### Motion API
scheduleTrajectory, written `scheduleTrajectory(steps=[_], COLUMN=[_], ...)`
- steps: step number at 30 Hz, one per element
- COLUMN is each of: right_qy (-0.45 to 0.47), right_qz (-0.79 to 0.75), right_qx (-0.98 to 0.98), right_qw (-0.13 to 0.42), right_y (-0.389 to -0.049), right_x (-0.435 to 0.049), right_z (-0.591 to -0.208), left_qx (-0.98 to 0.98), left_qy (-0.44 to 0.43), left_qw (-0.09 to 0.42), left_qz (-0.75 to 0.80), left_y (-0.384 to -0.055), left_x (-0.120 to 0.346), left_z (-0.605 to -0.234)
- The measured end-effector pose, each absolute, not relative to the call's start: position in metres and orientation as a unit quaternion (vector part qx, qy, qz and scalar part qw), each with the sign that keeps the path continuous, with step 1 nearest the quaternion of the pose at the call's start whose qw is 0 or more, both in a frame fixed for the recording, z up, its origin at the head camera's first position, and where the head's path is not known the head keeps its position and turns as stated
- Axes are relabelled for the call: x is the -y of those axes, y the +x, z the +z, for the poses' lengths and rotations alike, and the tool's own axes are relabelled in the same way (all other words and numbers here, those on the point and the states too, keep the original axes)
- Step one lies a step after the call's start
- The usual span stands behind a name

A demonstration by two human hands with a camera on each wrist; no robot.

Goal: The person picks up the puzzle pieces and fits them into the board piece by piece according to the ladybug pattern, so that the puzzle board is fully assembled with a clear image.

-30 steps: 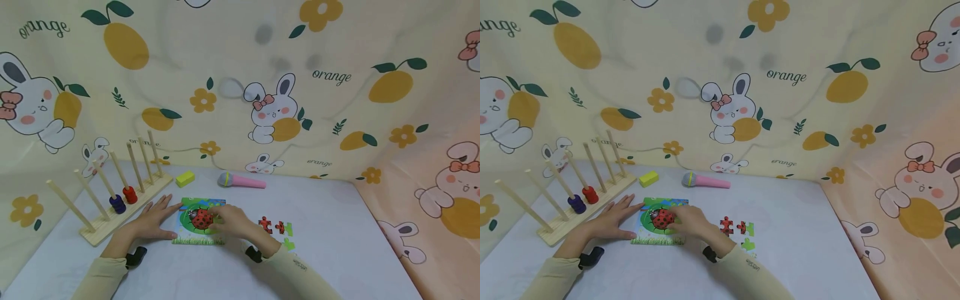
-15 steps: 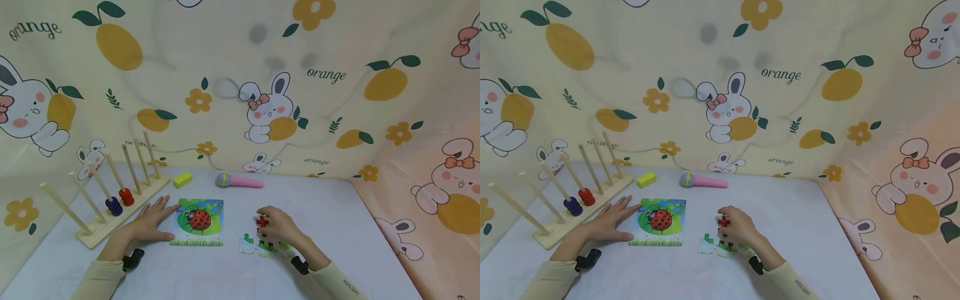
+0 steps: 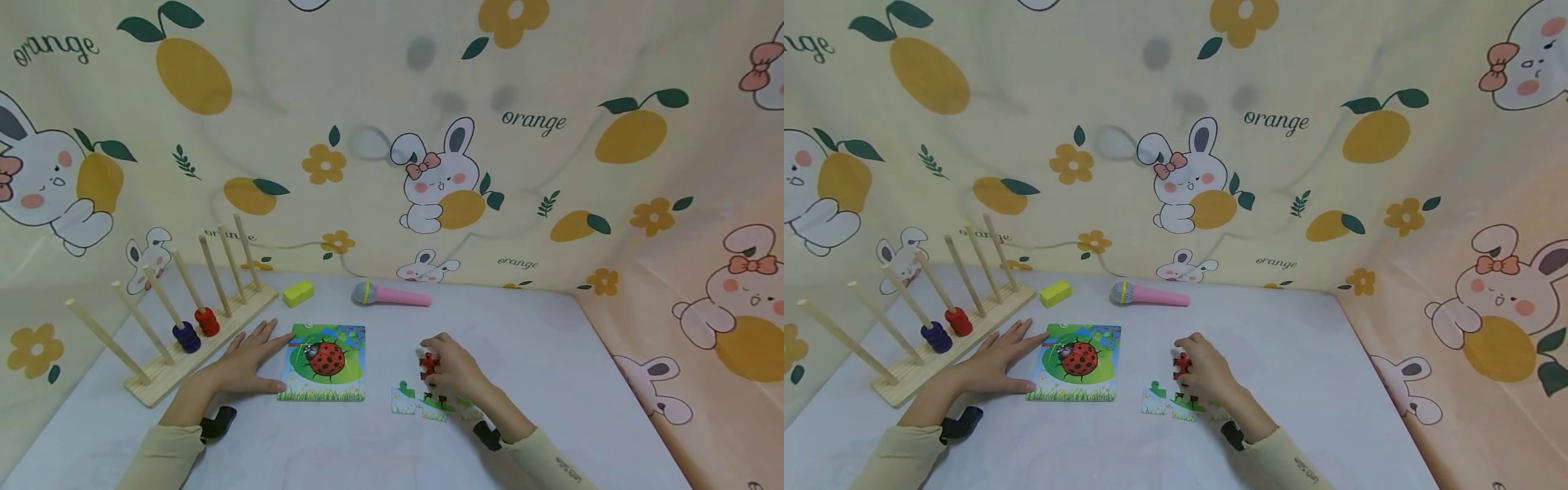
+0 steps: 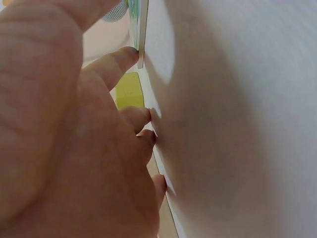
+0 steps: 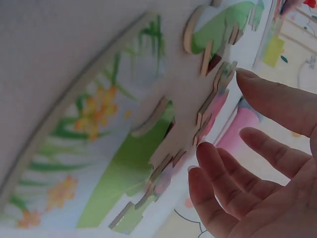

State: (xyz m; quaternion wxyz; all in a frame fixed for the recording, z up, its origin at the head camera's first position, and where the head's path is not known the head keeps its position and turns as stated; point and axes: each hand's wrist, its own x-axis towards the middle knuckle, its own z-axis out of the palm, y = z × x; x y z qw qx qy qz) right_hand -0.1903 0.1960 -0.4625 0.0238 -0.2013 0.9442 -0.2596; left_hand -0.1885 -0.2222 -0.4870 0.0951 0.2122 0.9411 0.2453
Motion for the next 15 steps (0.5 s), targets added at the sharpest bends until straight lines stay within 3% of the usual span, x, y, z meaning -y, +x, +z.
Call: scheduleTrajectory(steps=[15], right_qy=[-0.223], right_qz=[-0.242], right_qx=[-0.944], right_qw=[0.019], right_y=[-0.1897], right_x=[-0.1945], right_z=[-0.4650], left_qx=[-0.938], left_qy=[0.217], left_qw=[0.096], left_qz=[0.252], left_y=[-0.1902], left_x=[0.2251], left_z=[-0.4889])
